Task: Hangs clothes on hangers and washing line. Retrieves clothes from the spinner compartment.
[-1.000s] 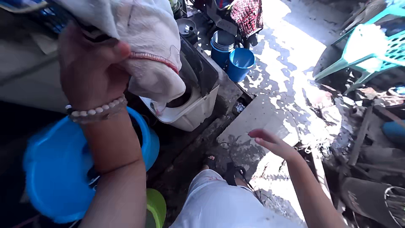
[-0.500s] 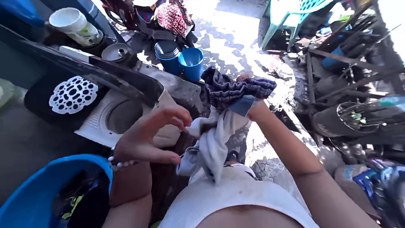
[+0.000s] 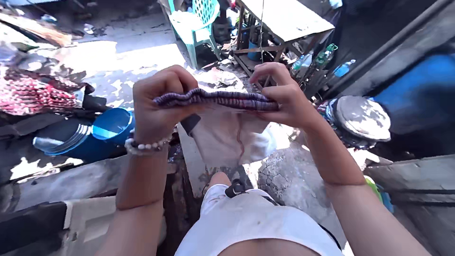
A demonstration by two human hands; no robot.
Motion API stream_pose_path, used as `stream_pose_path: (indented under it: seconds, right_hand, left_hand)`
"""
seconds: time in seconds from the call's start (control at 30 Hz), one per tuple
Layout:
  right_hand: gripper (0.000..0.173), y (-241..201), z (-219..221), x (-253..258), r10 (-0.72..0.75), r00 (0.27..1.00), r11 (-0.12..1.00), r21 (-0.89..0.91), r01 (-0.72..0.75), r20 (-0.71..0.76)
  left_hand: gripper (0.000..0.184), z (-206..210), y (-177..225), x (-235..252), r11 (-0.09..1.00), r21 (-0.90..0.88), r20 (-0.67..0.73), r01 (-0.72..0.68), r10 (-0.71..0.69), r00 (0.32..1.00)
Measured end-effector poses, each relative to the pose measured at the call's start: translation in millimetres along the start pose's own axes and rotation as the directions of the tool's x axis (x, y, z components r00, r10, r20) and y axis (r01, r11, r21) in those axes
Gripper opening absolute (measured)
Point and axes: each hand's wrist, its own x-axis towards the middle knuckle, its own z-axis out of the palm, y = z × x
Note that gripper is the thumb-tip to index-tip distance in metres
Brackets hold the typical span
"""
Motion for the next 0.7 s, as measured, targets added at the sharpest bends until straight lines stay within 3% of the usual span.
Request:
stream_pose_path:
  seconds: [0.03, 0.1, 0.2, 0.27, 0.33, 0.4, 0.43, 0.5, 0.63, 0.7]
  right_hand:
    - [0.02, 15, -15, -5, -0.032, 0.999, 0.988, 0.153, 0.03, 0.011]
    - [0.014, 38, -36, -16, 0.006, 1.0, 0.912, 0.41, -0.002, -0.008]
    - [0.02, 60, -69, -25, 0.127, 0.98, 0.828, 0.527, -0.191, 0.156]
    - [0.03, 78, -76, -30, 0.235, 0.908, 0.817, 0.436, -0.378, 0.348]
    - [0.03, 101, -65, -30, 0.367, 0.772, 0.825, 0.201, -0.528, 0.519]
    - [0.024, 124, -51, -16, 0.525, 0.606, 0.795, -0.089, -0.601, 0.599]
    - [0.021, 136, -46, -7, 0.599, 0.557, 0.769, -0.22, -0.6, 0.576]
    - [0.018, 165, -50, 9, 0.649, 0.618, 0.76, -0.369, -0.534, 0.444]
    - [0.031, 204, -77, 55, 0.512, 0.82, 0.845, -0.324, -0.426, 0.257]
    - [0.031, 219, -82, 90, 0.436, 0.873, 0.892, -0.238, -0.386, 0.218]
  left_hand:
    - [0.016, -4, -14, 12, 0.996, -0.055, 0.086, 0.066, -0.061, 0.994]
    - [0.02, -8, -40, 32, 0.981, 0.005, 0.239, 0.191, -0.187, 0.953]
    - [0.029, -18, -74, 68, 0.962, 0.13, 0.344, 0.239, -0.269, 0.9]
    - [0.022, -32, -96, 91, 0.981, 0.077, 0.323, 0.176, -0.192, 0.927]
    - [0.012, -52, -119, 114, 0.992, -0.078, 0.259, 0.102, -0.078, 0.963]
    - [0.005, -77, -148, 137, 0.967, -0.251, 0.207, 0.049, 0.004, 0.978]
    - [0.005, -87, -162, 145, 0.949, -0.312, 0.217, 0.049, 0.021, 0.976]
    - [0.012, -102, -189, 163, 0.955, -0.283, 0.356, 0.093, 0.015, 0.934]
    - [0.009, -105, -271, 200, 0.985, 0.098, 0.672, 0.141, -0.169, 0.72]
    - [0.057, -75, -305, 212, 0.956, 0.113, 0.739, 0.271, -0.263, 0.621]
